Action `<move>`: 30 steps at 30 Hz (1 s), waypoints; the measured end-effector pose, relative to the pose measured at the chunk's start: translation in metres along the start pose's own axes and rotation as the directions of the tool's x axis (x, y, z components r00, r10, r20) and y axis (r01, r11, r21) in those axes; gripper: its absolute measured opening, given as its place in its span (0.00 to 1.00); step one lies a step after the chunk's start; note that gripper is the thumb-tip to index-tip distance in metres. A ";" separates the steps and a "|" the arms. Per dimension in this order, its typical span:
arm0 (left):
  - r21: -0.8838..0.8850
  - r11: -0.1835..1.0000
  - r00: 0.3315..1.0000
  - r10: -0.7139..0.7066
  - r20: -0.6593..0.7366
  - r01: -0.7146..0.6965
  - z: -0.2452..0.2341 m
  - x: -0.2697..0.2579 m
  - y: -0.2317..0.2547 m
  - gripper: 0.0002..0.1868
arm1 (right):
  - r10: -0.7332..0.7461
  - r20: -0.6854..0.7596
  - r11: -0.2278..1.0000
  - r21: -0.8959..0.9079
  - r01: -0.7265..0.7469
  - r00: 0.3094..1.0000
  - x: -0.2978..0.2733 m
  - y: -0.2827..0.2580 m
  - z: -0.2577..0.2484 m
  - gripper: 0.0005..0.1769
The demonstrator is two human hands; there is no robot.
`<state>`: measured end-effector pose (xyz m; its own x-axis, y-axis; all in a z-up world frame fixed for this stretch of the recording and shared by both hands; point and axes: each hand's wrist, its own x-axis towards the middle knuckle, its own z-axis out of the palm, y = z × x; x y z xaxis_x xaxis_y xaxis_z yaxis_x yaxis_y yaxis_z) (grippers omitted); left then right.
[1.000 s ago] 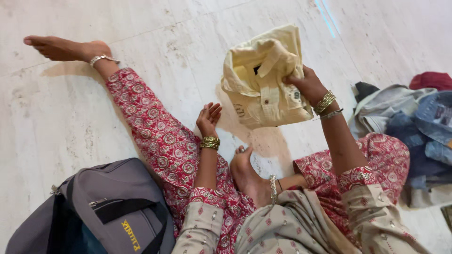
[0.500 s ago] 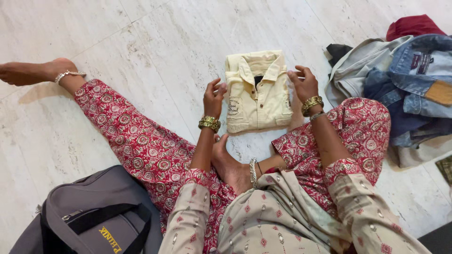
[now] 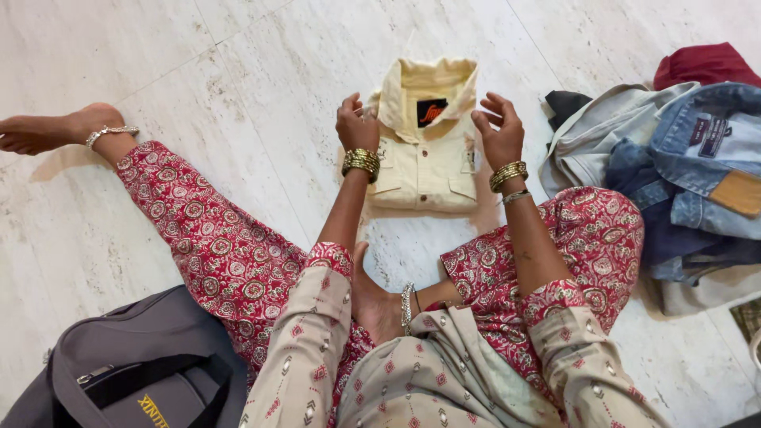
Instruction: The person folds a light-colored shirt by bringing the sides inward and folding the sleeves, then buttons the collar, and puts the folded shirt into a bag. The person then spreads out a denim-and-cloth shirt on the floor and buttons the front.
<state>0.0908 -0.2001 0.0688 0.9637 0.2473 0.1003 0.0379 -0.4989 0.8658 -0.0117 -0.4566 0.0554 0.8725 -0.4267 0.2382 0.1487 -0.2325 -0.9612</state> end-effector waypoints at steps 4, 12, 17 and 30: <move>0.235 0.934 0.962 0.272 0.021 -0.269 0.004 -0.046 -0.006 0.28 | 0.105 -0.056 0.982 -0.150 -0.112 0.993 -0.012 -0.014 0.013 0.21; 0.484 0.730 0.874 0.371 0.314 -0.483 -0.004 -0.122 -0.012 0.39 | 0.141 0.097 0.788 -0.613 -0.052 0.985 -0.058 -0.058 0.033 0.14; 0.562 0.702 0.897 0.293 0.332 -0.438 -0.006 -0.128 -0.016 0.37 | 0.057 0.337 0.591 -0.770 0.240 0.940 -0.095 -0.029 0.069 0.35; 0.594 0.673 0.891 0.248 0.379 -0.440 -0.008 -0.126 -0.012 0.32 | 0.327 0.093 0.472 -0.878 -0.077 0.941 -0.011 0.002 0.095 0.34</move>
<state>-0.0331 -0.2186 0.0496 0.9687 -0.2182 0.1185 -0.2416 -0.9383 0.2474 0.0235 -0.3691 0.0381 0.9123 -0.3964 -0.1030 -0.4063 -0.8444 -0.3492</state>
